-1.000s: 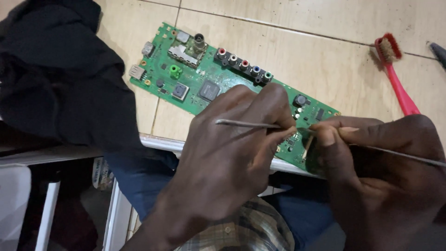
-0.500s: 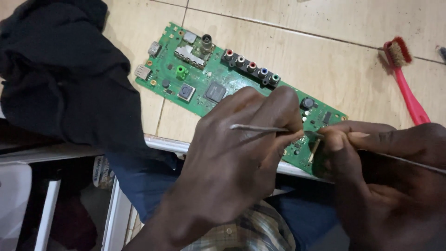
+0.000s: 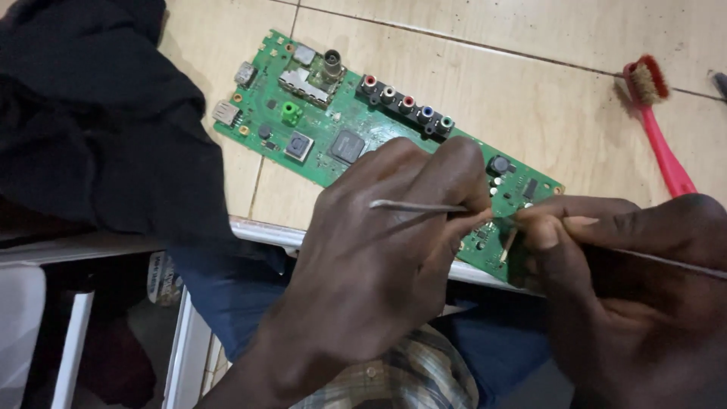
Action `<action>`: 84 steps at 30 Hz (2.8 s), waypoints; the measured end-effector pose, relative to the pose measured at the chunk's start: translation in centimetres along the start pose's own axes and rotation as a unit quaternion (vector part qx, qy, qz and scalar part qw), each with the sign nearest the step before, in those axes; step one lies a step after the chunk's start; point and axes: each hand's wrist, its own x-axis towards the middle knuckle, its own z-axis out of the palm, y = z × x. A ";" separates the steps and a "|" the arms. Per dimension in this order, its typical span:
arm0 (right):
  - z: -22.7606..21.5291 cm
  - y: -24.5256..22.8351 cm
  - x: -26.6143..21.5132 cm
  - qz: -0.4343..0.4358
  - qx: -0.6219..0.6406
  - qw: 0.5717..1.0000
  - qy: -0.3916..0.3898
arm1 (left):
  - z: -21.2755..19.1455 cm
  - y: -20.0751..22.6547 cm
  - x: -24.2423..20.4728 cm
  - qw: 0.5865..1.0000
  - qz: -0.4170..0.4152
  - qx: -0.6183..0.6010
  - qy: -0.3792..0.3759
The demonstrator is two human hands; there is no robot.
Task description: Repairing and cleaning a circuit board using a metal probe and a brush
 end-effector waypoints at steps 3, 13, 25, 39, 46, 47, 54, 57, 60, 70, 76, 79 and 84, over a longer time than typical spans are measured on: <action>0.4 0.0 0.1 -0.026 -0.001 1.000 -0.003 | -0.2 0.0 -0.2 1.000 0.005 -0.002 0.004; -0.2 -0.6 0.3 -0.012 -0.035 0.999 -0.020 | -0.1 0.0 -0.2 1.000 0.018 -0.013 0.006; -0.2 -0.3 0.2 0.002 -0.032 0.999 0.000 | -0.1 0.0 -0.4 1.000 0.017 -0.017 0.002; -6.5 5.5 3.1 0.107 -0.158 0.981 -0.020 | 0.6 0.0 0.2 1.000 -0.018 0.013 0.021; -5.4 2.3 4.4 0.035 -0.243 0.965 -0.090 | 0.4 0.0 0.6 0.998 -0.034 0.017 0.057; -5.7 3.1 4.0 0.033 -0.242 0.965 -0.092 | 0.3 -0.1 0.5 0.998 -0.035 0.017 0.058; -8.1 10.3 3.1 0.022 -0.266 0.964 0.014 | 0.6 -0.7 0.3 0.998 -0.039 0.011 0.052; -8.0 9.1 2.8 0.070 -0.243 0.966 0.051 | 0.6 -0.8 0.5 0.997 -0.021 0.003 0.076; -7.6 8.3 0.6 0.108 -0.220 0.967 0.069 | 0.0 -0.6 0.2 0.994 -0.032 -0.014 0.103; -2.1 2.9 -2.9 -0.005 -0.101 0.993 -0.054 | 0.0 -0.7 0.7 0.997 -0.045 -0.018 0.067; -5.8 2.6 -3.6 0.090 -0.182 0.977 -0.060 | -0.1 -0.2 0.8 0.996 -0.020 -0.004 0.091; -0.9 -2.0 -0.7 0.069 -0.108 0.992 0.004 | -0.2 -0.7 1.0 0.996 -0.026 0.006 0.088; -3.3 0.6 -0.3 0.066 -0.130 0.988 -0.040 | -0.3 -0.4 1.4 0.995 -0.039 0.021 0.091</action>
